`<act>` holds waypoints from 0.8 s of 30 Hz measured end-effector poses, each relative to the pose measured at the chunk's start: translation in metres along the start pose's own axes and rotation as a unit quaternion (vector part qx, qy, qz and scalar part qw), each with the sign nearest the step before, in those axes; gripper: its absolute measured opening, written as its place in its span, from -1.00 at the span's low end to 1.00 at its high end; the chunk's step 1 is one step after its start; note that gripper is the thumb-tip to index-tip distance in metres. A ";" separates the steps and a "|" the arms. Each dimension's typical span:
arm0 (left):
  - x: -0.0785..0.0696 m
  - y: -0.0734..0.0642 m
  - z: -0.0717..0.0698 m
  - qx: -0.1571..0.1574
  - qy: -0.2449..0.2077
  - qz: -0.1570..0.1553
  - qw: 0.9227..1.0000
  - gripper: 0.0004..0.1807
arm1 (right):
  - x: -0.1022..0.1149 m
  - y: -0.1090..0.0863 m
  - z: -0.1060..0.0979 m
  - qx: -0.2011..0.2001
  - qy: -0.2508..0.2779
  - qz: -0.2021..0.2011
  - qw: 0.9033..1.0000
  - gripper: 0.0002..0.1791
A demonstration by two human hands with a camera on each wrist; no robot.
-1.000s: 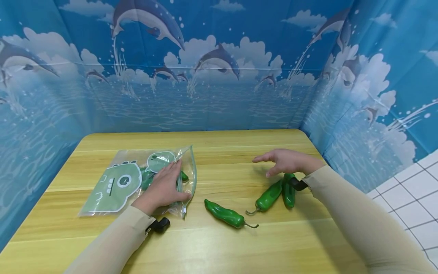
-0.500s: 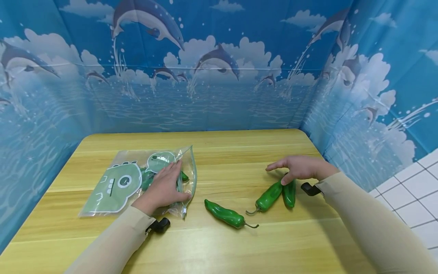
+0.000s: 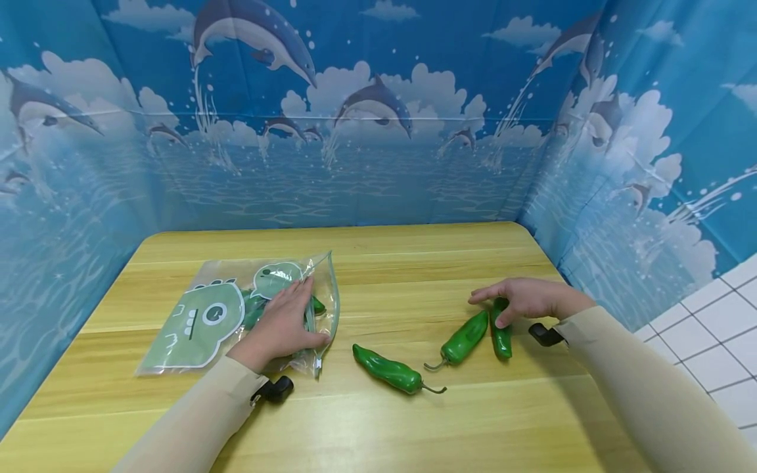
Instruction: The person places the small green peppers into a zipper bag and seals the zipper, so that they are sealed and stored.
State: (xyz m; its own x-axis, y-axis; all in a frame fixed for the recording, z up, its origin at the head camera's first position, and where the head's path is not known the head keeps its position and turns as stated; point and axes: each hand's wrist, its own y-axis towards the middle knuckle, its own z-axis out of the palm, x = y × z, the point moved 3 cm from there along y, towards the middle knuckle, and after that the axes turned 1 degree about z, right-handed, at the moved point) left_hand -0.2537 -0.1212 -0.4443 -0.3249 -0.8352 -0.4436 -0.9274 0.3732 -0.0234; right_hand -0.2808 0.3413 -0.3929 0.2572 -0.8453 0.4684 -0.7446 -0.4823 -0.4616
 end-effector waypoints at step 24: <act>-0.001 -0.001 0.001 0.008 0.004 -0.001 1.000 0.42 | -0.018 -0.010 0.007 -0.020 0.022 0.004 1.000 -0.34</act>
State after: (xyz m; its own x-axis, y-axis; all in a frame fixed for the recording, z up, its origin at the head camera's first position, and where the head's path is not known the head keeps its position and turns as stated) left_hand -0.2523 -0.1206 -0.4444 -0.3246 -0.8389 -0.4369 -0.9252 0.3776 -0.0377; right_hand -0.2736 0.3596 -0.4022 0.2241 -0.8379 0.4978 -0.7709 -0.4649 -0.4355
